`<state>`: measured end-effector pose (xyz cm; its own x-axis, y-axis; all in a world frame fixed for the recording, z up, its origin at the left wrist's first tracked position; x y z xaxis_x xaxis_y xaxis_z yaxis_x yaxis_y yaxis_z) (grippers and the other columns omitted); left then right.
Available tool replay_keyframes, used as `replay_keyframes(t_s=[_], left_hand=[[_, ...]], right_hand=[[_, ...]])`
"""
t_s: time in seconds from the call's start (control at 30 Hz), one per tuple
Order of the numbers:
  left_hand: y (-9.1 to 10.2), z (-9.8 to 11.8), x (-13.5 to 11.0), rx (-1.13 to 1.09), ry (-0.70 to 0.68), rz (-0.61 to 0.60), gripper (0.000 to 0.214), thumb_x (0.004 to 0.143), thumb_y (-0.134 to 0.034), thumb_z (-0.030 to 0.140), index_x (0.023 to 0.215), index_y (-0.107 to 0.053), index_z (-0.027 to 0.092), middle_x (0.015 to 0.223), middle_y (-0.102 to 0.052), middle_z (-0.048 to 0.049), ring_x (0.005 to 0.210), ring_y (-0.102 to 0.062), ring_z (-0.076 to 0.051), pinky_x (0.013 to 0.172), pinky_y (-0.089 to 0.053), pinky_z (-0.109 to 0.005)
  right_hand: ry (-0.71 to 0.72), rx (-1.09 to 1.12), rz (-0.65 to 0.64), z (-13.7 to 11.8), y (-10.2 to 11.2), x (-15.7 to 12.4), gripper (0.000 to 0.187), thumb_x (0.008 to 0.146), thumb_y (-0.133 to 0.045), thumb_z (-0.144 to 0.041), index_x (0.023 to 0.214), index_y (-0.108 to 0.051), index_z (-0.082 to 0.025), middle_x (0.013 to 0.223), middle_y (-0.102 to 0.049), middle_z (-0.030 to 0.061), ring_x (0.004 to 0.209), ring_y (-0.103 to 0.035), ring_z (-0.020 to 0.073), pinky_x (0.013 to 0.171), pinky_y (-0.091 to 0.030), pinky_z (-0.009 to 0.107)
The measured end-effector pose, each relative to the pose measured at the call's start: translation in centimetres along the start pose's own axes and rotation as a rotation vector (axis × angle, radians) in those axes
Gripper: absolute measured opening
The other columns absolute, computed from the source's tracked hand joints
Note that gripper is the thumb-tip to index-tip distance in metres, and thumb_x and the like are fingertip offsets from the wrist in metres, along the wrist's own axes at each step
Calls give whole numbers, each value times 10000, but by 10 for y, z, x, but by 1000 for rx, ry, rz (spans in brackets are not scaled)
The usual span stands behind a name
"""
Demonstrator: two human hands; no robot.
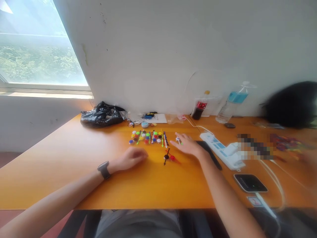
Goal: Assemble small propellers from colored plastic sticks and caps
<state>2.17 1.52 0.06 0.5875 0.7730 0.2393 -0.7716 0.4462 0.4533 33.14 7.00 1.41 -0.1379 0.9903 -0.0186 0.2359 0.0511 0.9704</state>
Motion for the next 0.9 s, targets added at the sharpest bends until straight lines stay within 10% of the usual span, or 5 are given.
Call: replay_keyframes(t_s=[0.47,0.7,0.9], left_hand=[[-4,-3,-1,86,6,-38,276,965,-596,350,988,-750,123,885,-748,-94,782,-640,-181,720,-498,-271],[-13,45,-19,154,-24,42,373,981,-576,391,697,-623,153,590,-545,12,543,-418,-92,525,-333,-234],[-83,92,-128,43,-36,-647,206,964,-637,412,845,-747,286,762,-697,-18,649,-631,-176,557,-490,-290]], right_hand=[[84,75,-69,-36,-22,-81,778,957,-424,-769,1543,-484,-259,1661,-388,106,1558,-301,387,1245,-328,567],[206,123,112,-72,-39,-105,605,1015,-481,-613,1525,-482,-288,1604,-460,86,1511,-399,312,1267,-313,560],[306,134,162,-102,-47,-116,524,1020,-549,-475,1514,-478,-314,1563,-502,80,1454,-465,308,1222,-406,547]])
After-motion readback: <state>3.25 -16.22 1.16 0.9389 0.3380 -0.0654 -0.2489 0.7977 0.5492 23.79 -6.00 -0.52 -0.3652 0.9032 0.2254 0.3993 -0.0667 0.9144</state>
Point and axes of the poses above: each hand's wrist, its own x-axis towards the middle knuckle, its own y-axis out of the back of the hand, z = x × y, the point moved 5 cm from there along x, towards the middle knuckle
